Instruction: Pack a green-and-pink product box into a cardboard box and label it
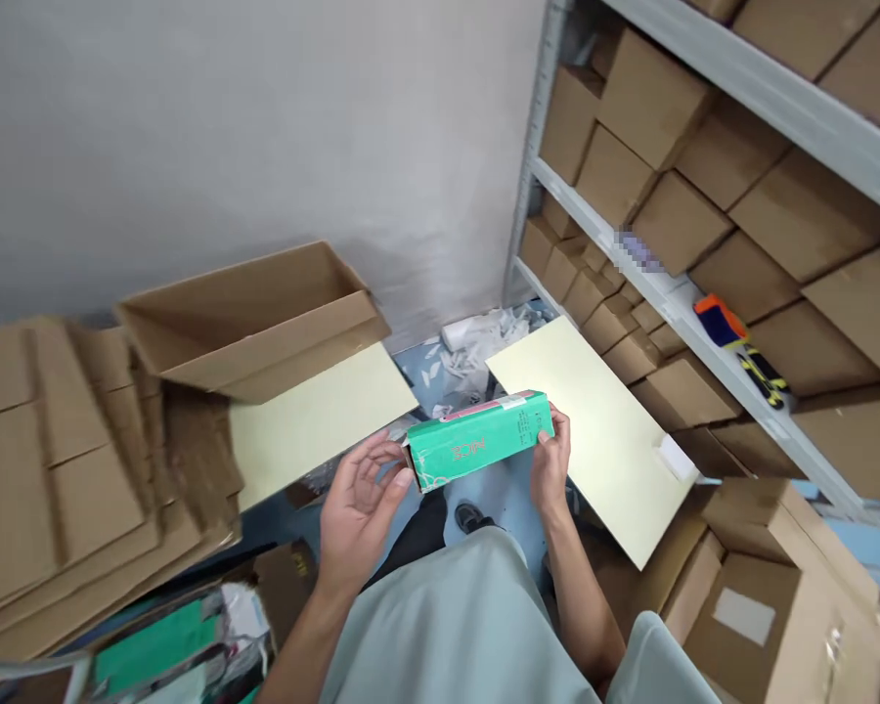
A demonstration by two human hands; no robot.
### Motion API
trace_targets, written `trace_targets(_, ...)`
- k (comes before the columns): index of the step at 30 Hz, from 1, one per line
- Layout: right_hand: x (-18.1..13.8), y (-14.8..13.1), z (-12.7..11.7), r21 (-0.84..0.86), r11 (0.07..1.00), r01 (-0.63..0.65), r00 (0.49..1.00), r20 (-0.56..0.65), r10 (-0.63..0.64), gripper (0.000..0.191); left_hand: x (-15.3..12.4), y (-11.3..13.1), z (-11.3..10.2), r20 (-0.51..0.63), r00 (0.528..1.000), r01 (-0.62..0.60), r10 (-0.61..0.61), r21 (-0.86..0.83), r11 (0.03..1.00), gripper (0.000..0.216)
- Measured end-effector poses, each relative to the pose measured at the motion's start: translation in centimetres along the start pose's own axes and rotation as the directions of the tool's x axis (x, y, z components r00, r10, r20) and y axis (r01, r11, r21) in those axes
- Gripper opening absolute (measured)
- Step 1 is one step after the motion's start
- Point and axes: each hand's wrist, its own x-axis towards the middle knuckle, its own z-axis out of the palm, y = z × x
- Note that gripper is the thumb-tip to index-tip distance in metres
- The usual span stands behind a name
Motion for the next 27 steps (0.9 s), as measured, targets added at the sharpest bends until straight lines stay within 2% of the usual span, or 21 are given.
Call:
trace_targets(4,0.0,-1.6,0.1,-0.028,0.999,-0.021,0.99,-0.137,0.017,0.038,3.7,1.1,1.3,0.227,0.974,0.003,0.003,-0.026,1.0,0.047)
trace_targets(9,-1.3,-2.7,1.8,-0.005,1.0,-0.016,0.97,-0.244,0.015,0.04,8.2,2.6,0.9,0.412,0.911,-0.004,0.01,-0.016,1.0,0.043)
trace_targets(12,-2.4,-2.3,2.9,-0.027,1.0,-0.013,0.953,-0.304,0.004,0.038,10.8,2.6,0.4,0.495,0.868,-0.047,0.041,0.0,0.999,0.039)
trace_targets(15,-3.5,-1.5,3.5,-0.03,1.0,0.001,0.927,-0.376,-0.012,0.039,12.7,1.9,0.9,0.523,0.851,-0.057,0.058,-0.018,0.998,0.038)
trace_targets(22,-5.0,0.0,2.0,0.069,0.996,-0.053,0.837,-0.54,0.082,0.046,13.5,-0.6,4.5,0.632,0.774,0.06,-0.038,-0.014,0.998,0.041)
trace_targets(27,-4.0,1.1,-0.3,0.176,0.977,-0.117,0.775,-0.6,0.201,0.048,13.2,-1.6,7.8,0.666,0.737,0.113,-0.113,0.043,0.993,0.038)
